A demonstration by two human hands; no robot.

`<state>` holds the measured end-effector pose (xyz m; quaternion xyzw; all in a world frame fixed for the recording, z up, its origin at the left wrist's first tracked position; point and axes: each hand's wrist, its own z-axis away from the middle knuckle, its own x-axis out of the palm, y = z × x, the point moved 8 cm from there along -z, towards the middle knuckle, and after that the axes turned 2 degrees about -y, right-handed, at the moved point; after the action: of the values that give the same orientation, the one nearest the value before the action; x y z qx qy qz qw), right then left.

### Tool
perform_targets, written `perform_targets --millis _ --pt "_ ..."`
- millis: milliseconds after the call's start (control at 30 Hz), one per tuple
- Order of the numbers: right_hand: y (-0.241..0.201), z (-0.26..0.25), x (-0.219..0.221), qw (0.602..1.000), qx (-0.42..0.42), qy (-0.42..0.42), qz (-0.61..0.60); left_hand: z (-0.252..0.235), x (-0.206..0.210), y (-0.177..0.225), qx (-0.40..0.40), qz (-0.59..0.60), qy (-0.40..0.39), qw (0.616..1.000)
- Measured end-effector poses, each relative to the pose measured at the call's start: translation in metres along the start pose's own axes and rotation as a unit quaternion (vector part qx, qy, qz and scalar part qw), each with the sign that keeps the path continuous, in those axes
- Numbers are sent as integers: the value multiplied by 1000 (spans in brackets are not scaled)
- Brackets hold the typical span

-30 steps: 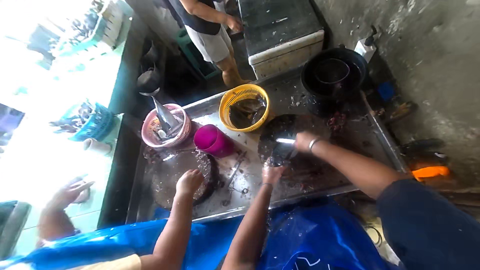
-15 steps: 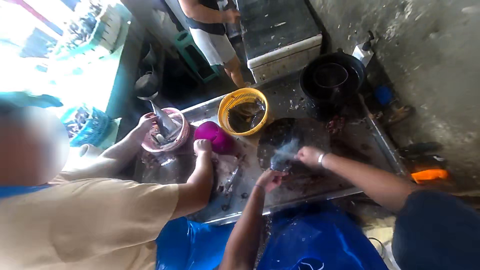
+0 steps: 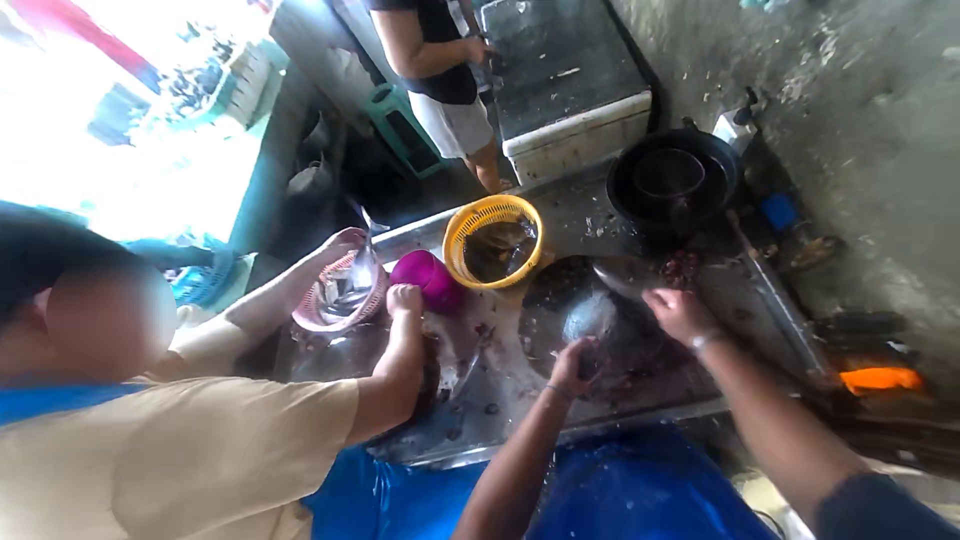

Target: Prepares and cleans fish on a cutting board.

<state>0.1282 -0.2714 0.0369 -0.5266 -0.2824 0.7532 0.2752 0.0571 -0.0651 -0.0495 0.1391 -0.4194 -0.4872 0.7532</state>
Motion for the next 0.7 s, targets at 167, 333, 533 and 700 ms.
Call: perform_targets --millis 167,333,533,700 --pt "31 49 41 994 -49 -97 -23 12 -18 13 15 22 50 998" --pt "3 28 45 992 -60 18 -111 19 -6 15 55 69 -10 996" --pt "-1 37 37 994 -72 -55 -56 38 -28 26 50 67 15 996" --pt "6 37 51 990 -63 -115 -60 45 -30 28 71 94 54 992"
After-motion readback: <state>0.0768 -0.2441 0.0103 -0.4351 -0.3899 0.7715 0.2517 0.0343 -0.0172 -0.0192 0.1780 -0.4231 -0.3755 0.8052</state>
